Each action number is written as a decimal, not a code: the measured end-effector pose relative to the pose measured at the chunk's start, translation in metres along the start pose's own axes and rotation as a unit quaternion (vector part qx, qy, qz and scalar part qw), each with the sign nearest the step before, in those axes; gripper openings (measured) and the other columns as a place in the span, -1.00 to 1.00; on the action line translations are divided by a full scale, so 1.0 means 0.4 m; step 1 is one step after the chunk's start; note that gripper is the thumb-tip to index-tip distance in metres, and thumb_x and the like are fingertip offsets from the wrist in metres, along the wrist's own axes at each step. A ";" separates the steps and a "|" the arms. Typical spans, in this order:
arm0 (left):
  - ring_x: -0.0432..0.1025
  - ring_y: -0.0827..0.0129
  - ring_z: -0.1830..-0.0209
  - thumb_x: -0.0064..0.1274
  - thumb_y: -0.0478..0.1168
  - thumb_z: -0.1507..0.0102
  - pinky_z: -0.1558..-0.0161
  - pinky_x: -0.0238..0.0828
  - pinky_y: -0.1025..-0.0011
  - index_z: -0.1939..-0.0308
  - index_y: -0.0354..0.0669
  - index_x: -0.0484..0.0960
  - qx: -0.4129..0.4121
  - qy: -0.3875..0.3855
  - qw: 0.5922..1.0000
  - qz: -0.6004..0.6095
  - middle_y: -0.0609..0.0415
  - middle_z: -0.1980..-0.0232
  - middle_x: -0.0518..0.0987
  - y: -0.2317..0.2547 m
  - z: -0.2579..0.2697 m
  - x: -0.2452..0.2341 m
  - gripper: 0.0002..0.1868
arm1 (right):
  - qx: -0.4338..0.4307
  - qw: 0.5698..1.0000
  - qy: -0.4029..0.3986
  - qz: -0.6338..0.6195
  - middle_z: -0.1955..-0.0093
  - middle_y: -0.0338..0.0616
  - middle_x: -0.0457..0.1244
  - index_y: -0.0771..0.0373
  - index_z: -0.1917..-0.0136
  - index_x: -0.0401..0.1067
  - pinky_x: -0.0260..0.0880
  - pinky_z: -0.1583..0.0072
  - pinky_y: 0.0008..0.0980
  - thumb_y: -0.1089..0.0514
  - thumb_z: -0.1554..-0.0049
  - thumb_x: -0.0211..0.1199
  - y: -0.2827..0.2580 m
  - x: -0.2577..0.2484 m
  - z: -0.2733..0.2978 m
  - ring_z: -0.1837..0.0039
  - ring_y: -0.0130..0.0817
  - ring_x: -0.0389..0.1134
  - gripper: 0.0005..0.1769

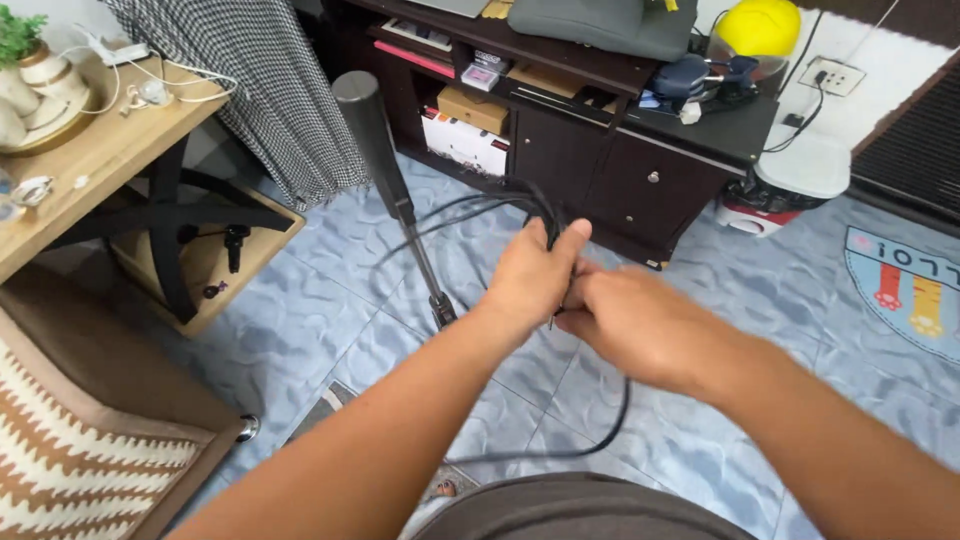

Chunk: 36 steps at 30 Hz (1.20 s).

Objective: Vacuum the floor of a bedroom using a stick vacuum cleaner.

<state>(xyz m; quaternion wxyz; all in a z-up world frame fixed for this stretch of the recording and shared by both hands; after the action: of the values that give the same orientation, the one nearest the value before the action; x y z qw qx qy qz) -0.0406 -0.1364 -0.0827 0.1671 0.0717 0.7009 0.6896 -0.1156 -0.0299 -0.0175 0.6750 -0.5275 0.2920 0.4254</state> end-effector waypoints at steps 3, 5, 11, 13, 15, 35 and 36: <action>0.53 0.36 0.45 -0.03 0.22 -0.35 0.41 0.49 0.41 0.13 -0.40 0.54 -0.036 -0.071 0.996 -0.047 -0.10 0.36 0.66 -0.006 0.002 -0.035 -0.38 | -0.057 0.997 0.016 0.052 0.16 -0.12 0.42 0.09 0.08 0.57 0.40 0.01 -0.09 -0.11 -0.11 0.27 -0.095 -0.051 0.016 0.05 -0.09 0.44 -0.72; 0.51 0.37 0.51 -0.10 0.27 -0.37 0.46 0.48 0.43 0.16 -0.43 0.60 -0.081 -0.117 0.989 0.031 -0.12 0.37 0.65 0.004 0.012 -0.058 -0.31 | -0.059 0.996 0.019 0.069 0.13 -0.15 0.42 0.06 0.07 0.56 0.39 -0.04 -0.10 -0.16 -0.09 0.32 -0.111 -0.050 0.009 0.00 -0.09 0.44 -0.70; 0.39 0.33 0.76 -0.50 0.54 -0.24 0.73 0.22 0.40 0.25 -0.34 0.63 -0.189 -0.256 0.947 0.037 -0.07 0.60 0.49 0.084 0.075 -0.106 -0.03 | -0.191 0.956 0.219 0.030 -0.09 -0.12 0.30 0.15 0.12 0.47 0.29 -0.26 -0.09 -0.16 0.10 0.55 -0.146 -0.078 -0.030 -0.23 -0.12 0.28 -0.54; 0.25 0.36 0.78 -0.48 0.54 -0.21 0.72 0.19 0.39 0.15 -0.06 0.59 -0.206 -0.249 0.942 0.087 0.11 0.49 0.60 0.084 0.065 -0.142 -0.17 | -0.259 0.932 0.224 -0.118 -0.29 -0.08 0.24 0.29 -0.21 0.22 0.20 -0.34 -0.11 -0.09 0.13 0.62 -0.148 -0.090 -0.061 -0.38 -0.20 0.20 -0.15; 0.22 0.41 0.77 -0.39 0.54 -0.26 0.73 0.15 0.42 0.21 -0.21 0.59 -0.191 -0.266 0.940 0.098 0.12 0.54 0.50 0.095 0.054 -0.190 -0.13 | -0.251 0.945 0.135 -0.161 -0.27 -0.10 0.27 0.28 -0.29 0.23 0.20 -0.35 -0.16 -0.04 0.12 0.60 -0.138 -0.073 -0.115 -0.37 -0.28 0.22 -0.14; 0.47 0.35 0.62 0.02 -0.17 -0.14 0.51 0.45 0.37 -0.63 -0.04 -0.33 -0.101 -0.046 0.977 -0.184 -0.01 0.45 0.66 -0.041 -0.115 -0.500 0.10 | -0.166 0.975 -0.135 -0.061 0.05 -0.09 0.41 0.24 -0.33 0.34 0.35 -0.15 -0.37 0.10 -0.22 0.16 -0.187 0.047 -0.614 -0.05 -0.35 0.39 -0.57; 0.47 0.33 0.62 0.00 -0.17 -0.17 0.52 0.47 0.36 -0.62 -0.09 -0.34 -0.111 -0.057 0.975 -0.181 -0.01 0.43 0.65 -0.070 -0.126 -0.495 0.07 | -0.161 0.975 -0.149 -0.023 0.05 -0.09 0.41 0.28 -0.25 0.39 0.35 -0.15 -0.34 0.11 -0.22 0.14 -0.180 0.060 -0.625 -0.04 -0.34 0.39 -0.64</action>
<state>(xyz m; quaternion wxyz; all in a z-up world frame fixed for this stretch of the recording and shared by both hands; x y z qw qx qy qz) 0.1312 -0.2508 -0.0840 0.3358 -0.0368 0.6108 0.7162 -0.0270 -0.2695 -0.0728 0.6264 -0.5668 0.1040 0.5249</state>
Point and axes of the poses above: each hand's wrist, its own z-axis away from the middle knuckle, its own x-axis out of the palm, y = z × x, the point moved 8 cm from there along -z, towards the middle knuckle
